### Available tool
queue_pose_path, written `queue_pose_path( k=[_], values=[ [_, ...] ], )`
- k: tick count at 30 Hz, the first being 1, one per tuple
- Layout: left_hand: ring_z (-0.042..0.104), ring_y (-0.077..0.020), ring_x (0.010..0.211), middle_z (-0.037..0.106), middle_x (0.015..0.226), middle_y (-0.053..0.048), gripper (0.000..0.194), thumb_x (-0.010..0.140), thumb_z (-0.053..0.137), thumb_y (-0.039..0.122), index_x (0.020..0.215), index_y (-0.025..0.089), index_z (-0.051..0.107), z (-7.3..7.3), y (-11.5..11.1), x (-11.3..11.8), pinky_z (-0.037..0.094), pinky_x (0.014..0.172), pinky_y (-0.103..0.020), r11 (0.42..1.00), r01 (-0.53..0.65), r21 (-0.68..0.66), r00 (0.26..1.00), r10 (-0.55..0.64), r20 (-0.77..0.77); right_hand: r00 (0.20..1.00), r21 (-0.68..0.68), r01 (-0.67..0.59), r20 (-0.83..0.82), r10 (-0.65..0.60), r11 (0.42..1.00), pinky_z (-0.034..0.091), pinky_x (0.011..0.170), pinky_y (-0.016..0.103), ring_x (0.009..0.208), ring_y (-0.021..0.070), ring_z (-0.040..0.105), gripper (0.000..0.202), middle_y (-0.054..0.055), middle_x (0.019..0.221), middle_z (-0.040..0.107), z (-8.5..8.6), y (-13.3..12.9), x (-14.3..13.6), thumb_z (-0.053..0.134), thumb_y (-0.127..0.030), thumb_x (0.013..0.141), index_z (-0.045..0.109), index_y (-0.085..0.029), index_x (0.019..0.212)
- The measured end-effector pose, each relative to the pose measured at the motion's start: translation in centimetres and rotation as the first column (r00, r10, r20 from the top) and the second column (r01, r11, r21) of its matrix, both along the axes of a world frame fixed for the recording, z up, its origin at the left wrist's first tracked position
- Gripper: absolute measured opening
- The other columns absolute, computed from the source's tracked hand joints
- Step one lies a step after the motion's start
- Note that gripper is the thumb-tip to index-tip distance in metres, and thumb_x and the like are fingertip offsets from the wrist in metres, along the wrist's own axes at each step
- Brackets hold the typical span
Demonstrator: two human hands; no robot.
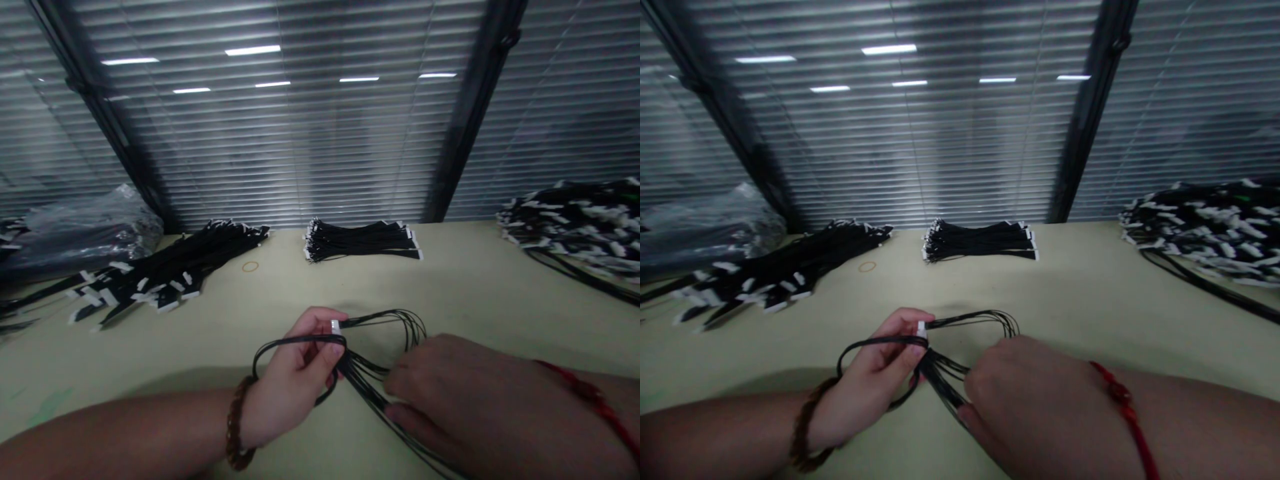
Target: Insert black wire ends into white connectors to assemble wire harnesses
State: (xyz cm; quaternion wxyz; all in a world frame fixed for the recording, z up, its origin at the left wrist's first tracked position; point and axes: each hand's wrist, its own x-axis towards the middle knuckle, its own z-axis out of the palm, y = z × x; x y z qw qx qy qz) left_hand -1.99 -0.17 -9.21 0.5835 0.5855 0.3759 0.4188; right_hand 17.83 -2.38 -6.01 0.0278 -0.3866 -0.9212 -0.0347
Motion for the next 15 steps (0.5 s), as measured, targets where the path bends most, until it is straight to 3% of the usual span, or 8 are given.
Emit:
queue_pose_path(
  k=[3, 10, 13, 15],
  values=[
    [0.041, -0.004, 0.053, 0.046, 0.068, 0.005, 0.029, 0.083, 0.058, 0.035, 0.103, 0.017, 0.048, 0.0, -0.1, 0.0, 0.032, 0.046, -0.013, 1.0, 0.023, 0.021, 1.0, -0.023, 0.015, 0.992, -0.085, -0.031, -0.126, 0.02, 0.996, 0.03, 0.054, 0.027, 0.06, 0.0143, 0.057, 0.018, -0.001, 0.068, 0.063, 0.3, 1.0, -1.3, 0.049, -0.024, 0.083, 0.061, -0.019, 0.071],
    [0.042, -0.0034, 0.053, 0.045, 0.068, 0.005, 0.029, 0.082, 0.059, 0.035, 0.103, 0.017, 0.048, -0.2, 0.1, 0.0, 0.034, 0.046, -0.013, 1.0, 0.022, 0.021, 1.0, -0.022, 0.019, 0.987, -0.111, -0.071, -0.153, 0.053, 0.991, 0.032, 0.056, 0.026, 0.059, 0.0116, 0.054, 0.025, -0.001, 0.066, 0.061, 0.2, 1.7, -1.5, 0.043, -0.019, 0.087, 0.058, -0.017, 0.066],
    [0.043, -0.0034, 0.053, 0.046, 0.069, 0.005, 0.029, 0.082, 0.059, 0.036, 0.103, 0.018, 0.048, -0.3, 0.1, 0.0, 0.034, 0.047, -0.013, 1.0, 0.028, 0.011, 0.999, -0.028, 0.024, 0.979, -0.141, -0.016, -0.202, -0.013, 0.99, 0.036, 0.056, 0.023, 0.058, 0.0091, 0.054, 0.019, -0.003, 0.066, 0.061, 1.2, 1.7, -1.3, 0.048, -0.017, 0.083, 0.061, -0.019, 0.07],
    [0.044, -0.0034, 0.054, 0.047, 0.07, 0.005, 0.03, 0.083, 0.058, 0.037, 0.103, 0.019, 0.047, -0.3, 0.1, -0.1, 0.035, 0.047, -0.013, 0.999, 0.041, 0.018, 0.999, -0.042, 0.033, 0.971, -0.063, -0.015, -0.24, -0.001, 0.998, 0.038, 0.053, 0.016, 0.055, 0.0045, 0.053, 0.016, -0.007, 0.067, 0.062, 2.5, 1.8, -0.7, 0.052, -0.014, 0.079, 0.065, -0.023, 0.081]
  ],
)
